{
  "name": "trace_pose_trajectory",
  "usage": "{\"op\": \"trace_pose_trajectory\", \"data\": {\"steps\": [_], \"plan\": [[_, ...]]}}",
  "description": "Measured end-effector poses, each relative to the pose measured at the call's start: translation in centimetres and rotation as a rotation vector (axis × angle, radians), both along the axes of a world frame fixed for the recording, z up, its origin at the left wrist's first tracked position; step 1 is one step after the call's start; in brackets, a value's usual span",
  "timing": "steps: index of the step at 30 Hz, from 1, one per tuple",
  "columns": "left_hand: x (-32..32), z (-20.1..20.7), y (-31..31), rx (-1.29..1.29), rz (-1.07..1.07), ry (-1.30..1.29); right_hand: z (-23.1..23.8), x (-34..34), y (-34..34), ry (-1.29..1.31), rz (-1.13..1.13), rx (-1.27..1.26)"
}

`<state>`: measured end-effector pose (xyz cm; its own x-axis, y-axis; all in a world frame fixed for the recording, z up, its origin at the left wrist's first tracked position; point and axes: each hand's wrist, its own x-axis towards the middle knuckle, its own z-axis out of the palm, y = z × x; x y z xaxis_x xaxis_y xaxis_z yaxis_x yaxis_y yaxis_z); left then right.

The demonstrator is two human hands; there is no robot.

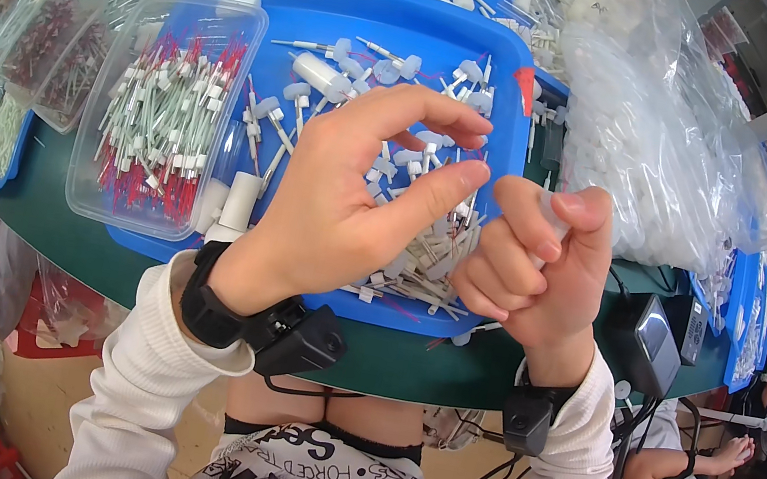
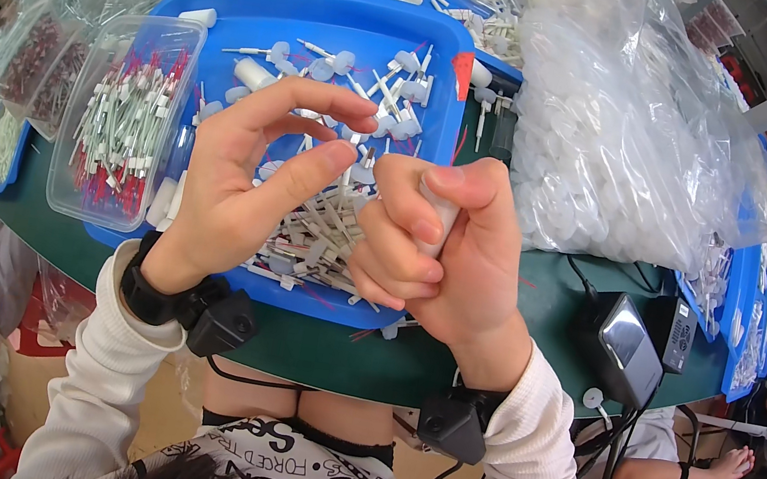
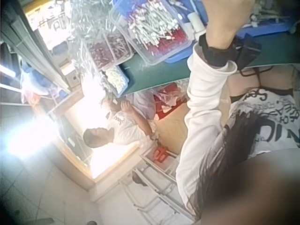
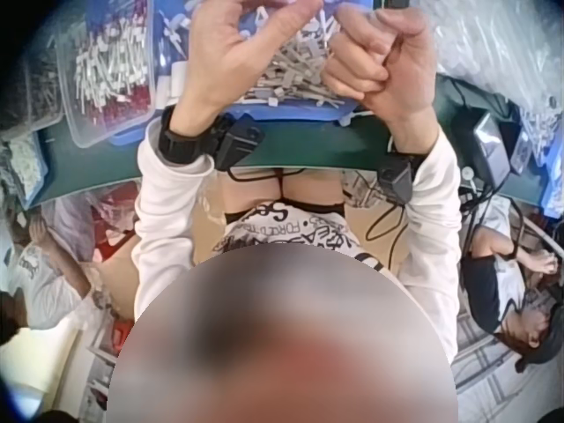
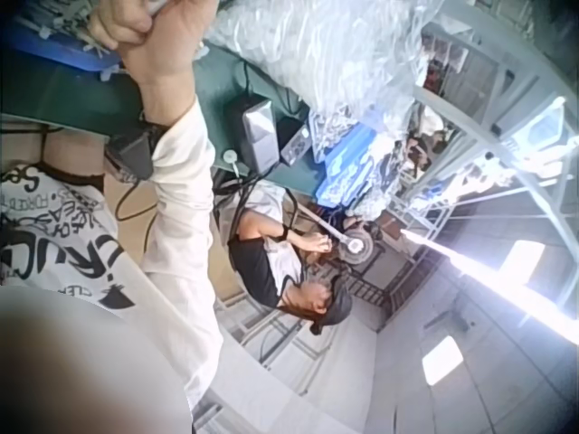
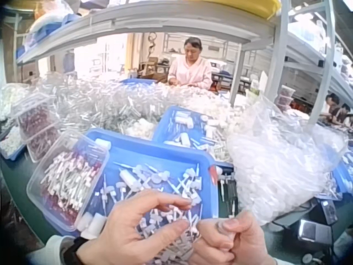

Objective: The person assembles small electronic components by hand at a workstation. They pick a white cylindrical housing and a wire with a connector, insert the wire into the housing, and place the assembled unit into a blue tray. This process is repeated continuously throughout the clip.

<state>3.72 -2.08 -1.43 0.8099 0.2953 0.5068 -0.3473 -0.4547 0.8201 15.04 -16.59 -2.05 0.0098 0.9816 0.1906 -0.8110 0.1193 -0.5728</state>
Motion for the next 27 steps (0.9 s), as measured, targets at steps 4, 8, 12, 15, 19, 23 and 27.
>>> {"op": "trace_pose_trajectory", "data": {"steps": [4, 8, 12, 15, 19, 23, 27], "plan": [[-0.1, 0.2, 0.0, 0.000, 0.008, 0.017, 1.1, -0.8, 0.3, 0.089, -0.100, -0.176], [0.0, -0.1, 0.0, -0.018, 0.034, -0.018, 1.8, -1.3, 0.6, 0.036, -0.179, -0.278], [0.1, -0.1, 0.0, -0.016, 0.037, -0.022, 1.5, -0.8, 0.5, 0.062, -0.107, -0.221], [-0.2, 0.3, 0.0, 0.005, 0.023, 0.024, 0.2, -0.3, 0.4, 0.161, 0.006, -0.087], [-0.2, 0.2, -0.2, -0.017, 0.012, 0.034, 0.0, -0.3, 0.2, 0.107, 0.020, -0.074], [0.0, -0.1, -0.3, -0.112, -0.005, -0.024, 1.5, -1.0, 0.3, 0.009, -0.086, -0.167], [0.0, -0.1, -0.9, -0.334, -0.007, 0.024, 1.7, -2.0, 0.8, -0.016, -0.318, -0.232]]}}
